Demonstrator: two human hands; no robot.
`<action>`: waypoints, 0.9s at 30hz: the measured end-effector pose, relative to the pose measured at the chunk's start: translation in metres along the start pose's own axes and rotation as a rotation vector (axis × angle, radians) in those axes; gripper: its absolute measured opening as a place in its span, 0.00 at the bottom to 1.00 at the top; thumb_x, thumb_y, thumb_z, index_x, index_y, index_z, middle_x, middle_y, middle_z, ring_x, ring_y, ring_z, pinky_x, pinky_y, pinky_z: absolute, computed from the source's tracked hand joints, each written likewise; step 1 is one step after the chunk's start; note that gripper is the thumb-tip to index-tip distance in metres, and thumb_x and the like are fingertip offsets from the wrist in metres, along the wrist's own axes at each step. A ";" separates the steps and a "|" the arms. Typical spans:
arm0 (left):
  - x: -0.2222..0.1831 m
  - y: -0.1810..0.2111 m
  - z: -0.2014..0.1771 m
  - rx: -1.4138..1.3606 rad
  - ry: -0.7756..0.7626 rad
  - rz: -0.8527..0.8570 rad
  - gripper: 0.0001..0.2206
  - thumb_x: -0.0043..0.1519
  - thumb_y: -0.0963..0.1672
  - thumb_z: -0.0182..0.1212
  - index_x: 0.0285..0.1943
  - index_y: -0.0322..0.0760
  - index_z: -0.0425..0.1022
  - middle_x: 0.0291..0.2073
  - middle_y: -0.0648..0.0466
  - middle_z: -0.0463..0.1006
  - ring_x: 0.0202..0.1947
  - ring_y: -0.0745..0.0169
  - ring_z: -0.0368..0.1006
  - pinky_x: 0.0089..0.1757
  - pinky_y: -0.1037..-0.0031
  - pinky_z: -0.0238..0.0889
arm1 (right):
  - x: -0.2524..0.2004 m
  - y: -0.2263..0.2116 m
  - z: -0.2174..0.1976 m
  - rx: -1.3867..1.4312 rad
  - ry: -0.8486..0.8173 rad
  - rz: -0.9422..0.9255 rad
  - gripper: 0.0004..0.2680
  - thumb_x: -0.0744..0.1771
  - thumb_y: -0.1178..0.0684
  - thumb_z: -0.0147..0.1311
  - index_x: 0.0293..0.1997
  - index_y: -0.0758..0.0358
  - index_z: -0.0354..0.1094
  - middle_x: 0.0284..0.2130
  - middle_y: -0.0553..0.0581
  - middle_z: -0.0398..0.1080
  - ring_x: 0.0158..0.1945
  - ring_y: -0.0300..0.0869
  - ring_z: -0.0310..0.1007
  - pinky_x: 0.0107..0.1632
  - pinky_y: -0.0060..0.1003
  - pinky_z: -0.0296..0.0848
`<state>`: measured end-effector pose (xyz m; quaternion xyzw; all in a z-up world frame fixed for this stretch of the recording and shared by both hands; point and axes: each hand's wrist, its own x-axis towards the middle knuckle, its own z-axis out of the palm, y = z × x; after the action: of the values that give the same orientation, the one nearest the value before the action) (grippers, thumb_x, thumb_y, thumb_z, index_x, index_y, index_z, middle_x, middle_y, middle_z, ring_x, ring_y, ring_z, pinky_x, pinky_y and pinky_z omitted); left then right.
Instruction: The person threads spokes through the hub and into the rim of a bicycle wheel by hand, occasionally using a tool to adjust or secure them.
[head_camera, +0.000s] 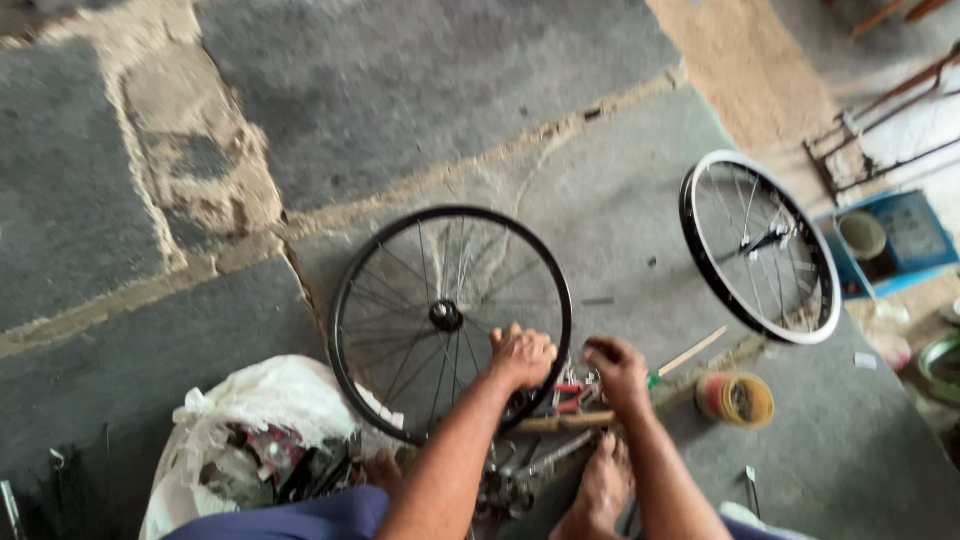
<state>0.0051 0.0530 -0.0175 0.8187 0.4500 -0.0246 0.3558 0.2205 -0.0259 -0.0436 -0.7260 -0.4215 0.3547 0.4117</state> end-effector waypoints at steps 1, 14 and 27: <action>0.004 0.002 0.006 0.029 -0.015 -0.014 0.16 0.66 0.48 0.43 0.51 0.48 0.79 0.54 0.50 0.77 0.59 0.44 0.64 0.57 0.41 0.48 | 0.008 0.003 -0.015 -0.045 0.060 0.002 0.08 0.65 0.58 0.63 0.47 0.68 0.77 0.35 0.55 0.79 0.37 0.36 0.74 0.40 0.33 0.73; 0.002 0.004 0.008 -0.215 0.119 -0.070 0.16 0.61 0.50 0.47 0.47 0.46 0.81 0.50 0.53 0.80 0.54 0.48 0.66 0.55 0.49 0.47 | 0.013 0.018 -0.034 -0.873 -0.021 0.178 0.09 0.64 0.46 0.60 0.46 0.49 0.81 0.41 0.59 0.79 0.46 0.53 0.78 0.51 0.46 0.75; 0.008 0.004 0.012 -0.213 0.113 -0.107 0.18 0.65 0.50 0.43 0.48 0.44 0.80 0.45 0.52 0.79 0.52 0.49 0.66 0.57 0.49 0.46 | 0.009 0.029 -0.010 -1.037 0.022 -0.044 0.08 0.63 0.54 0.55 0.42 0.62 0.75 0.43 0.66 0.75 0.43 0.61 0.76 0.46 0.53 0.74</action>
<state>0.0159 0.0503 -0.0267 0.7511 0.5124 0.0506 0.4131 0.2421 -0.0301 -0.0670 -0.8292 -0.5526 0.0830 0.0094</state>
